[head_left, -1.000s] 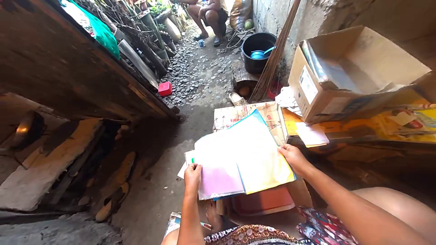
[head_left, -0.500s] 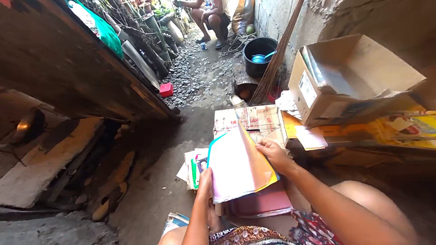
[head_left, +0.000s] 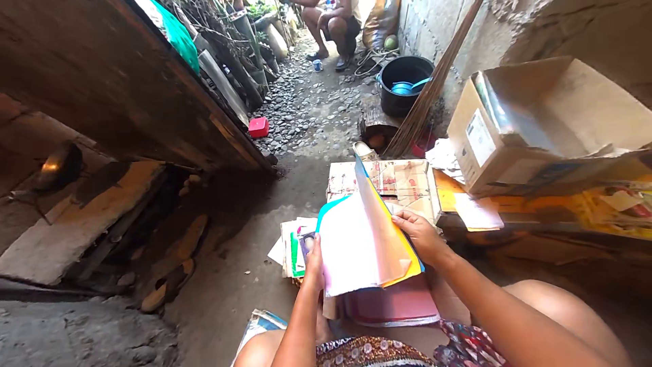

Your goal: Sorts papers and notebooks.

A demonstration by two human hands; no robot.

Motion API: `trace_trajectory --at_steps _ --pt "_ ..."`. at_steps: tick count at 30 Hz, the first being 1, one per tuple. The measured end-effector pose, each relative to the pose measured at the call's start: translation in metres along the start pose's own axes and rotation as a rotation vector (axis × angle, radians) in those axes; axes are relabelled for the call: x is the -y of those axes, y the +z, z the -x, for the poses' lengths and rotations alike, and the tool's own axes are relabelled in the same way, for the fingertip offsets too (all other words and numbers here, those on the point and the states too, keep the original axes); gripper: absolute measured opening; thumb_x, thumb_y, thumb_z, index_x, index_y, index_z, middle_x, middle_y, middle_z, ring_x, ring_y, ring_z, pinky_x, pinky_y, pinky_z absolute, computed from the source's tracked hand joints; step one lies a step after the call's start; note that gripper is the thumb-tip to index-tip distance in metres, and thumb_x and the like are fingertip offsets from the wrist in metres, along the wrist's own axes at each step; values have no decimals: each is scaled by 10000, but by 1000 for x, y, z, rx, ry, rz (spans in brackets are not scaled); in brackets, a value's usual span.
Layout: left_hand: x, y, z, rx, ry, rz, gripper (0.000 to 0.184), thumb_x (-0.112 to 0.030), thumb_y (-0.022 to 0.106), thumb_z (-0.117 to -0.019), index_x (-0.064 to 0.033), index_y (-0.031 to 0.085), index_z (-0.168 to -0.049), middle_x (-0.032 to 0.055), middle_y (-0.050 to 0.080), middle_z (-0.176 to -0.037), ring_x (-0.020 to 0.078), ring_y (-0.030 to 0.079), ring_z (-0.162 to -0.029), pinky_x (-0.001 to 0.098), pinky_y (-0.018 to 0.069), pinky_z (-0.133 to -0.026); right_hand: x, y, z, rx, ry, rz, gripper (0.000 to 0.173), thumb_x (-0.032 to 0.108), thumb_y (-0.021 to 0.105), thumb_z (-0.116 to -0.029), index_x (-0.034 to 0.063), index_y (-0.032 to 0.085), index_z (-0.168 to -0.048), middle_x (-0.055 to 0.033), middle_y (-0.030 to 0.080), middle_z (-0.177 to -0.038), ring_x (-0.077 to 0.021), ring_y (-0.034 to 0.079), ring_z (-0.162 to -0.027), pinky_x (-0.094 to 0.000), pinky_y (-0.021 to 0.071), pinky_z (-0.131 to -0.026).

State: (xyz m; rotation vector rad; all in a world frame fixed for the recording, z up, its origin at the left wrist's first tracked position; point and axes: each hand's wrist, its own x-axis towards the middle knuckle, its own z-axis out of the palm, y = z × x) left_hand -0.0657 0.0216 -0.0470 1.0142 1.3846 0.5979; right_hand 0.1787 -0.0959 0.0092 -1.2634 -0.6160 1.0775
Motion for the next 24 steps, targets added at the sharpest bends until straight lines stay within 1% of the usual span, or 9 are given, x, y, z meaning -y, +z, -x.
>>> trace_trajectory --at_steps 4,6,10,16,18,19,20,22,24 --pt "-11 12 20 117 135 -19 611 -509 338 -1101 -21 538 -1408 196 646 -1279 247 649 -1129 470 534 -974 -15 18 2 53 22 -41 153 112 523 -1067 13 624 -1011 -52 693 -798 -112 683 -698 -277 597 -671" --pt "-13 16 23 138 178 -45 596 -497 357 -1100 -1 553 -1366 193 658 -1228 232 657 -1084 453 542 -950 -25 30 2 96 23 -28 152 113 532 -1063 9 630 -1010 -49 691 -795 -110 681 -701 -278 594 -678" --pt "-13 14 19 136 236 -178 593 -496 445 -1074 55 573 -1255 228 642 -1130 282 629 -1049 494 517 -935 -44 49 0 147 9 45 158 124 548 -1057 6 641 -1008 -49 677 -805 -107 666 -717 -278 580 -695" --pt "-14 8 21 164 248 -198 578 -448 642 -994 40 564 -1294 201 656 -1157 249 640 -1070 455 524 -954 -54 60 1 163 -11 142 170 144 569 -1050 18 655 -975 -46 668 -791 -96 652 -704 -261 561 -686" --pt "-14 8 22 156 245 -224 589 -421 696 -963 48 566 -1295 208 652 -1163 260 633 -1076 463 515 -962 -51 60 2 157 -4 176 170 147 570 -1050 18 653 -978 -47 665 -789 -96 651 -700 -263 560 -682" --pt "-13 8 22 142 249 -233 541 -367 718 -957 51 578 -1271 207 658 -1141 263 640 -1060 464 519 -953 -47 58 4 152 2 200 171 151 569 -1051 19 651 -979 -43 661 -787 -94 649 -697 -263 559 -680" --pt "-11 7 21 124 260 -237 463 -275 731 -950 60 593 -1238 207 668 -1115 266 652 -1037 465 529 -942 -42 56 5 143 2 220 171 155 571 -1050 23 651 -978 -41 660 -786 -93 648 -694 -264 558 -678" --pt "-9 4 15 78 302 -272 297 -105 702 -921 70 627 -1149 202 684 -1038 270 674 -961 470 550 -886 -31 48 9 113 -24 247 170 158 569 -1048 25 655 -984 -38 664 -788 -90 650 -691 -268 561 -677" --pt "-12 -2 11 47 304 -319 258 -42 665 -903 62 644 -1138 202 693 -1053 280 682 -981 482 552 -898 -18 34 13 57 -90 257 162 144 566 -1044 23 655 -985 -27 670 -789 -78 653 -688 -256 568 -667"
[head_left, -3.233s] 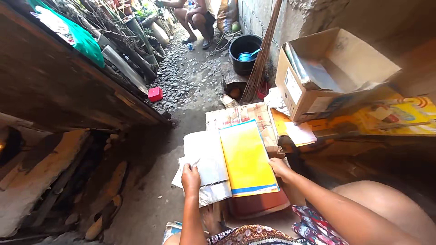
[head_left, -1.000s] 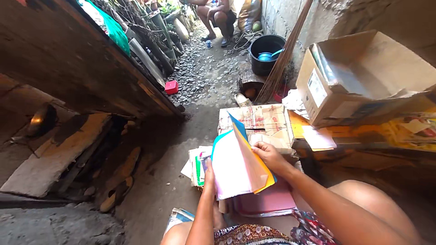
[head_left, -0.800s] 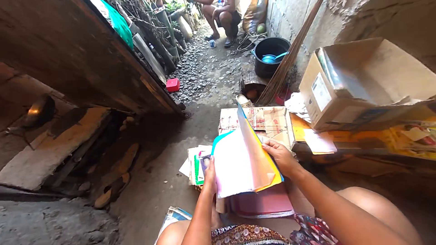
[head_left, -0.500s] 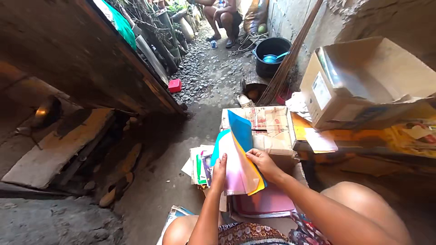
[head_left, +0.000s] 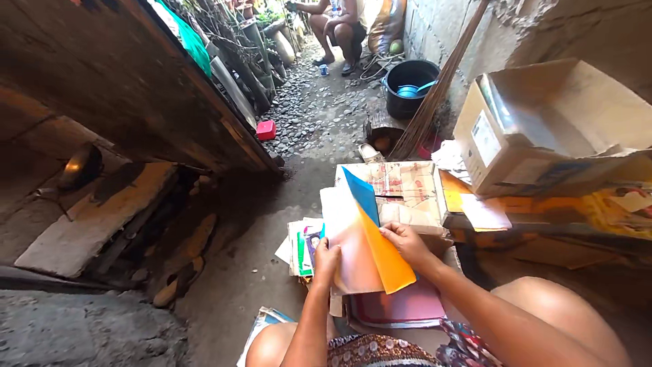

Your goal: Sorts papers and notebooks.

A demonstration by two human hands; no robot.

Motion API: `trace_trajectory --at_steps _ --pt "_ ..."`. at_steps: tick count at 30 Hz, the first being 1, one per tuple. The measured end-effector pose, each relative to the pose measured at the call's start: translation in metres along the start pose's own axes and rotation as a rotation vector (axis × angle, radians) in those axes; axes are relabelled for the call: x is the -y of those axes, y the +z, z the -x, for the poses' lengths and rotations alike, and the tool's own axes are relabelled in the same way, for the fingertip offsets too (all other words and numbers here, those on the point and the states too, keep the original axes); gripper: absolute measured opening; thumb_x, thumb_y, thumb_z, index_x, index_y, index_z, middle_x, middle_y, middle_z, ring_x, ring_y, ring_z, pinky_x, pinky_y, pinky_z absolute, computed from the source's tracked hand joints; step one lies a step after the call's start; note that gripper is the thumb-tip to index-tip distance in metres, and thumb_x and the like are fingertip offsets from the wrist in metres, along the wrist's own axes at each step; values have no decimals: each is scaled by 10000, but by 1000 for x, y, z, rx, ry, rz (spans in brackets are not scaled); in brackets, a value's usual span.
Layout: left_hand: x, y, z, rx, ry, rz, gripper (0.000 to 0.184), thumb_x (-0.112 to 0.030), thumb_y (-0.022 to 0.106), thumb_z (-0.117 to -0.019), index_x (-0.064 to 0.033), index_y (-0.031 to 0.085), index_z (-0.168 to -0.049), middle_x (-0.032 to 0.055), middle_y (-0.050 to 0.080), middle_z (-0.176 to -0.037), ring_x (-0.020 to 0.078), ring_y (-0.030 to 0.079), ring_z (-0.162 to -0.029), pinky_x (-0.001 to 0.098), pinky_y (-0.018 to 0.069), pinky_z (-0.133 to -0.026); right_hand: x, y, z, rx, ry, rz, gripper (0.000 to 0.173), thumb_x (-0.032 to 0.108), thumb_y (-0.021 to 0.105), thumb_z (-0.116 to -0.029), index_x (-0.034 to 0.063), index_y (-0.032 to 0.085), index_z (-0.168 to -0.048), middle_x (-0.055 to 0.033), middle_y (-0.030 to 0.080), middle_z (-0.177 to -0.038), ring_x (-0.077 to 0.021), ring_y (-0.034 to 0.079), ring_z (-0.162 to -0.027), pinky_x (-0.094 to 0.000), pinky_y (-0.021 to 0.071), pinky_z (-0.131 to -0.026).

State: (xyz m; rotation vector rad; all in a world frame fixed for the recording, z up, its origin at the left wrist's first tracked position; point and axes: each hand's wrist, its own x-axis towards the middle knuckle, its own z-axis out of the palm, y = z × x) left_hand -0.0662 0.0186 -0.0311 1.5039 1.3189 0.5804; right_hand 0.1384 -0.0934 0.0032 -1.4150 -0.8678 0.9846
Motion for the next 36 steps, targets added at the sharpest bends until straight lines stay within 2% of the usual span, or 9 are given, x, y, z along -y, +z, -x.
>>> trace_trajectory --at_steps 4,7,10,12,16,20,25,29,36 --pt "0 -19 -10 -50 -31 -121 216 -24 648 -906 48 668 -1109 202 699 -1055 296 679 -998 506 537 -907 5 -51 3 -202 -18 86 166 139 563 -1047 7 658 -1014 -32 680 -829 -73 657 -708 -264 576 -682" --pt "6 -31 -18 -69 -84 -187 189 -25 642 -904 40 669 -1080 203 692 -1033 307 672 -982 519 531 -890 2 -88 2 -358 102 161 206 182 572 -1056 0 664 -1035 -61 680 -828 -98 649 -695 -307 568 -675" --pt "14 -37 -23 -95 -110 -156 191 -5 655 -896 46 672 -1079 205 694 -1022 304 674 -958 513 534 -875 -7 -110 2 -407 228 201 255 221 555 -1071 -15 651 -1062 -103 667 -876 -139 645 -755 -357 555 -729" --pt "15 -39 -24 -105 -124 -145 191 3 661 -893 47 671 -1079 207 690 -1026 299 670 -956 508 535 -873 -14 -118 2 -386 286 245 342 277 531 -1085 -39 651 -1138 -160 673 -989 -201 648 -876 -425 537 -830" --pt "11 -40 -23 -105 -123 -123 213 10 660 -898 54 668 -1107 215 689 -1068 297 668 -993 500 532 -902 -22 -121 2 -340 353 379 360 252 586 -1057 -45 619 -1257 -235 661 -1155 -317 640 -1052 -522 500 -945" --pt "8 -39 -22 -113 -107 -120 206 15 667 -891 52 667 -1094 205 686 -1041 284 664 -970 488 532 -881 -27 -121 1 -276 396 455 434 73 657 -968 -12 529 -1374 -244 663 -1183 -348 677 -1037 -541 540 -923" --pt "13 -38 -26 -84 -124 -138 212 1 668 -907 58 657 -1110 211 683 -1052 287 663 -972 485 533 -886 -31 -117 -4 -265 417 603 413 21 591 -976 -3 523 -1382 -242 668 -1210 -376 669 -1106 -571 520 -965" --pt "26 -37 -29 -90 -140 -143 193 4 656 -912 50 655 -1098 203 679 -1036 281 662 -953 477 536 -870 -27 -110 -9 -289 446 702 345 92 541 -1031 -24 549 -1356 -261 647 -1256 -394 631 -1193 -576 477 -1023" --pt "28 -38 -29 -116 -167 -158 183 10 659 -907 50 649 -1085 199 672 -1014 278 654 -932 470 534 -848 -33 -103 -16 -310 481 757 329 153 467 -1079 -38 553 -1333 -277 641 -1263 -417 619 -1217 -593 466 -1031"
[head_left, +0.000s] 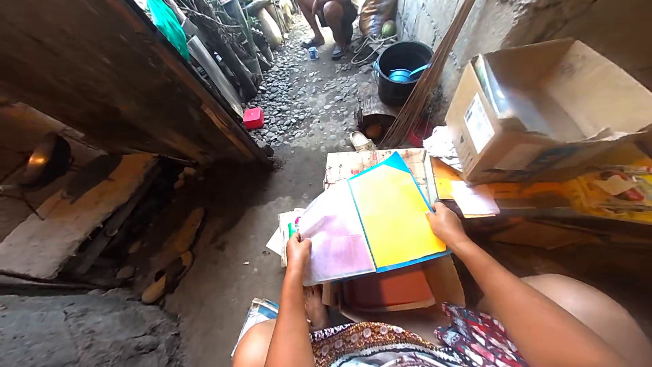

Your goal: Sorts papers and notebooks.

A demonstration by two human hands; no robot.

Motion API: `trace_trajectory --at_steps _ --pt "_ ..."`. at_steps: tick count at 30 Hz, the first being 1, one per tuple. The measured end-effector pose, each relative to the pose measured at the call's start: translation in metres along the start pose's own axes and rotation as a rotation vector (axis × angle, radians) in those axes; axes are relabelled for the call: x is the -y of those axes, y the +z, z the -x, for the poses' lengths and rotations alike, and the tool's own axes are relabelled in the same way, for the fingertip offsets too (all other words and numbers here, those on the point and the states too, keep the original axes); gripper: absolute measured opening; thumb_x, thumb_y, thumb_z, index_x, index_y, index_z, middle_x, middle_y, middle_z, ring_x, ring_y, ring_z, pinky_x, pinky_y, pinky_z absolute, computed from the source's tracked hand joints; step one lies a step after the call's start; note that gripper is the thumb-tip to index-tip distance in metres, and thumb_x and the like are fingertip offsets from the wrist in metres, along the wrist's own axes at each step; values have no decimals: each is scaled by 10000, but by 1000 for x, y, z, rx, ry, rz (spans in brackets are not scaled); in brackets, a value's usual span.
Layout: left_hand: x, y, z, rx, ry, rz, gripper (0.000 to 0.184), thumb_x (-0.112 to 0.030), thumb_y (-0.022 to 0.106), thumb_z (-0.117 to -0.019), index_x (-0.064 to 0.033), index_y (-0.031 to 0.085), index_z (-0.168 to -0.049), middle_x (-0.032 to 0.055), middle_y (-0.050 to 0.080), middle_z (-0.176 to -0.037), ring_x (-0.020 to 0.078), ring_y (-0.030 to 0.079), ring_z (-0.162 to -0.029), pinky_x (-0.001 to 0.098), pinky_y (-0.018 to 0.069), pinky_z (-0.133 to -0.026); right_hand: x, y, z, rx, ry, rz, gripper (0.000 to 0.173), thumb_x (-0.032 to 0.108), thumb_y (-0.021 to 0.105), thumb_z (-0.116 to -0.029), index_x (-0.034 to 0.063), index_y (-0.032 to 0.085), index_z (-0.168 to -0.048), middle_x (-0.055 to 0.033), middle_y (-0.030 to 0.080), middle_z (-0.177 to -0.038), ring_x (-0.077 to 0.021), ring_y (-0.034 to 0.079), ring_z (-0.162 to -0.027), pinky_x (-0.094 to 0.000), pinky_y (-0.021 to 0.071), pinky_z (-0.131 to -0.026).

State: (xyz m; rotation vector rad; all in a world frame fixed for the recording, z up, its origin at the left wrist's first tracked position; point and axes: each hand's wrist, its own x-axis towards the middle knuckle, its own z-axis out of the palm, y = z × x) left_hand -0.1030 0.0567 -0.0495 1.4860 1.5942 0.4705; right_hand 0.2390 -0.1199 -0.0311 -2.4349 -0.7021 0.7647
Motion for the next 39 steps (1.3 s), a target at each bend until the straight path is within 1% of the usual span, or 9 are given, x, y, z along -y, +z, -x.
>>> trace_trajectory --at_steps 6,10,12,16,19,25,29,35,39 --pt "3 2 -2 9 -12 -14 245 -5 658 -916 50 634 -1153 223 672 -1087 310 659 -1003 499 531 -893 -6 6 -11 29 -2 -3 326 181 536 -1050 -37 575 -1291 -267 653 -1219 -408 630 -1177 -593 473 -1008" --pt "3 9 1 -15 -107 -45 681 23 689 -868 15 394 -1482 303 590 -1311 414 623 -1170 568 521 -961 -4 6 -10 50 -70 -29 350 181 575 -1041 -26 568 -1323 -270 645 -1245 -416 629 -1179 -599 472 -1017" --pt "9 15 -1 -6 -194 -43 753 3 696 -884 10 321 -1537 322 559 -1361 435 596 -1223 575 502 -997 -3 3 -8 48 -112 -62 324 166 586 -1037 -22 577 -1302 -263 656 -1210 -408 646 -1131 -591 485 -993" --pt "39 33 -9 163 -283 -57 492 -162 576 -1028 60 466 -1452 297 575 -1356 398 574 -1255 556 458 -1053 -1 -3 -6 51 -186 -165 283 154 610 -1027 -14 594 -1255 -242 678 -1121 -361 683 -1011 -557 526 -928" --pt "59 46 -9 229 -337 -4 418 -267 513 -1068 58 583 -1321 280 621 -1256 387 607 -1160 576 481 -984 -4 -2 -8 50 -243 -287 235 128 619 -1019 -14 606 -1205 -203 692 -1041 -288 695 -904 -496 554 -860" --pt "78 48 -16 217 -486 259 481 -360 545 -1039 12 564 -1343 258 629 -1233 367 626 -1086 583 514 -899 -8 -6 -12 90 -250 -498 151 63 643 -994 -12 611 -1121 -137 693 -965 -161 678 -776 -359 578 -758" --pt "73 43 -16 62 -521 388 471 -241 657 -987 48 551 -1343 281 600 -1275 381 592 -1122 592 485 -922 -9 -5 -16 79 -242 -497 151 58 647 -988 -19 611 -1113 -141 688 -956 -169 668 -763 -371 571 -751" --pt "-5 3 -6 -100 -343 557 309 -124 668 -955 46 600 -1205 202 676 -978 260 663 -818 450 563 -707 -3 -3 -21 92 -168 -570 211 73 653 -990 -42 597 -1158 -164 677 -946 -184 658 -768 -379 565 -761" --pt "-72 -26 12 -36 -84 340 451 -37 613 -990 22 462 -1411 191 642 -1122 200 659 -885 367 568 -781 -7 21 -30 131 -26 -628 320 132 666 -1003 -38 574 -1258 -221 678 -1033 -287 678 -885 -481 563 -839"
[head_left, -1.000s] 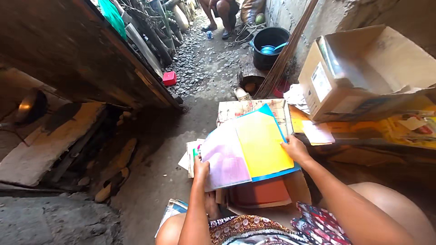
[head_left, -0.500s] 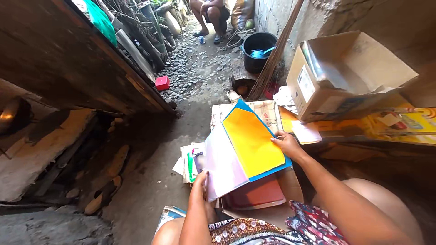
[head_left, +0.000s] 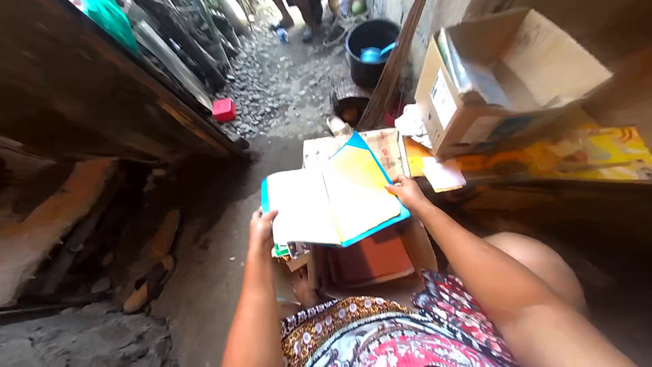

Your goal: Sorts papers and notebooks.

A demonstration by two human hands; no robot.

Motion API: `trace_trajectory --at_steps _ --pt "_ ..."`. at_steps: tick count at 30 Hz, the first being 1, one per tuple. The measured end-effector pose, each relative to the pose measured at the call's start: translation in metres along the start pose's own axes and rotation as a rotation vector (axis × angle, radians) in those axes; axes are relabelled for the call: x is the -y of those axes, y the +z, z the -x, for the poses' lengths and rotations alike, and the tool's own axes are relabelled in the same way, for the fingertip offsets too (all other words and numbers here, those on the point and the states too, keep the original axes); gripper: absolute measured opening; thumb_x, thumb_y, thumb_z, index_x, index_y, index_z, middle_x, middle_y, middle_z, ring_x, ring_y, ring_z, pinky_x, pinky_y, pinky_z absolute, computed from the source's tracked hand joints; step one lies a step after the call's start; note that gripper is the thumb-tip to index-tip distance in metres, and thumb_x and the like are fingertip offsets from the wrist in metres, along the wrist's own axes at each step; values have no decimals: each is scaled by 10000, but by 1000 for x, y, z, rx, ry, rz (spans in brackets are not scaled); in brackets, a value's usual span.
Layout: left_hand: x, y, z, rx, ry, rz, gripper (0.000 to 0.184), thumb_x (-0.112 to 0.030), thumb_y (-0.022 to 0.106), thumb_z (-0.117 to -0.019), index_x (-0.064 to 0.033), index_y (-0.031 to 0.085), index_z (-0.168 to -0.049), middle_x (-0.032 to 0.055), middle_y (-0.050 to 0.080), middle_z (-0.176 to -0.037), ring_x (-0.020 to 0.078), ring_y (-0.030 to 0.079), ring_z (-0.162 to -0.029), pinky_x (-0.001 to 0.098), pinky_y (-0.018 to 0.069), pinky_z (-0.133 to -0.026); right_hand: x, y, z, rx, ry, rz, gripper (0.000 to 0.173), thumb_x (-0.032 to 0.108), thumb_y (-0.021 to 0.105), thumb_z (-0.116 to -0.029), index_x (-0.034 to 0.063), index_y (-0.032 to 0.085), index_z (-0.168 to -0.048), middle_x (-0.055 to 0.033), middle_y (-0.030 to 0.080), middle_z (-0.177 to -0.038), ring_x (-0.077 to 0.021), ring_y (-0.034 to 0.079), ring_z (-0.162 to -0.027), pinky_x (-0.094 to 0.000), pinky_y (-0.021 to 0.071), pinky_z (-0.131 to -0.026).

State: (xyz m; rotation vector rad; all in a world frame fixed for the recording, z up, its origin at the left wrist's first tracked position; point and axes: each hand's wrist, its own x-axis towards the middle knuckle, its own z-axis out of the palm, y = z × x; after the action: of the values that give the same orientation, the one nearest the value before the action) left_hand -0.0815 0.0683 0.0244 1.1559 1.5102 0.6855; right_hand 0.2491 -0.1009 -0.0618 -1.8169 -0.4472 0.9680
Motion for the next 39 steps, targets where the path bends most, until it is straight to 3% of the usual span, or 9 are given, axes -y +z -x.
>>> trace_trajectory --at_steps 5,8,11,17,19,21,23,29,39 --pt "10 5 -22 4 203 -60 486 56 650 -905 -22 501 -1361 159 661 -1029 195 650 -812 372 559 -718 -33 23 -11 46 83 -9 435 345 559 -1071 -34 563 -1286 -242 656 -1146 -324 670 -1018 -511 551 -911" --pt "9 6 -24 -6 249 -134 453 50 652 -902 -18 528 -1332 161 663 -1011 206 643 -820 386 548 -733 -20 17 2 86 203 60 742 604 307 -1076 -17 529 -1417 -276 607 -1336 -382 612 -1231 -566 492 -1036" --pt "6 2 -28 30 325 -249 411 1 665 -908 -27 559 -1304 163 663 -1016 228 641 -823 426 543 -736 -20 1 12 68 396 138 918 714 117 -1031 -16 515 -1418 -322 577 -1330 -445 614 -1170 -593 501 -960" --pt "1 -1 -34 51 354 -321 379 -18 678 -924 -18 559 -1284 168 672 -1021 240 656 -825 444 552 -745 -104 7 29 -31 592 30 665 470 157 -1119 -40 503 -1367 -262 647 -1088 -339 651 -857 -496 536 -772" --pt "-1 -2 -33 64 354 -325 383 -11 673 -917 -19 557 -1282 171 672 -1016 241 653 -805 437 550 -719 -147 16 33 163 432 404 396 205 399 -1111 -53 516 -1388 -270 622 -1200 -352 640 -1009 -528 532 -886" --pt "-2 -2 -33 76 358 -331 376 -16 663 -920 -27 556 -1281 170 668 -1005 239 647 -783 431 548 -695 -177 28 38 408 318 909 553 181 633 -966 -24 486 -1458 -310 542 -1408 -463 542 -1302 -655 454 -1052" --pt "-2 -1 -32 79 359 -326 374 -18 657 -927 -34 560 -1288 175 670 -1014 246 654 -792 432 551 -702 -211 43 46 568 187 1226 649 115 707 -887 -37 473 -1473 -356 448 -1473 -546 421 -1377 -726 395 -1068" --pt "-2 0 -31 83 340 -300 366 -11 659 -933 -25 562 -1285 170 670 -1035 238 663 -817 430 558 -736 -298 66 44 692 -161 1490 646 -61 521 -972 78 385 -1588 -317 235 -1646 -560 145 -1525 -788 137 -1163" --pt "4 -7 -37 80 331 -305 303 -25 643 -942 -58 593 -1239 131 685 -1050 230 677 -843 434 570 -750 -311 62 24 790 -237 1527 694 47 494 -1032 204 233 -1655 -339 154 -1659 -601 143 -1505 -816 213 -1107"
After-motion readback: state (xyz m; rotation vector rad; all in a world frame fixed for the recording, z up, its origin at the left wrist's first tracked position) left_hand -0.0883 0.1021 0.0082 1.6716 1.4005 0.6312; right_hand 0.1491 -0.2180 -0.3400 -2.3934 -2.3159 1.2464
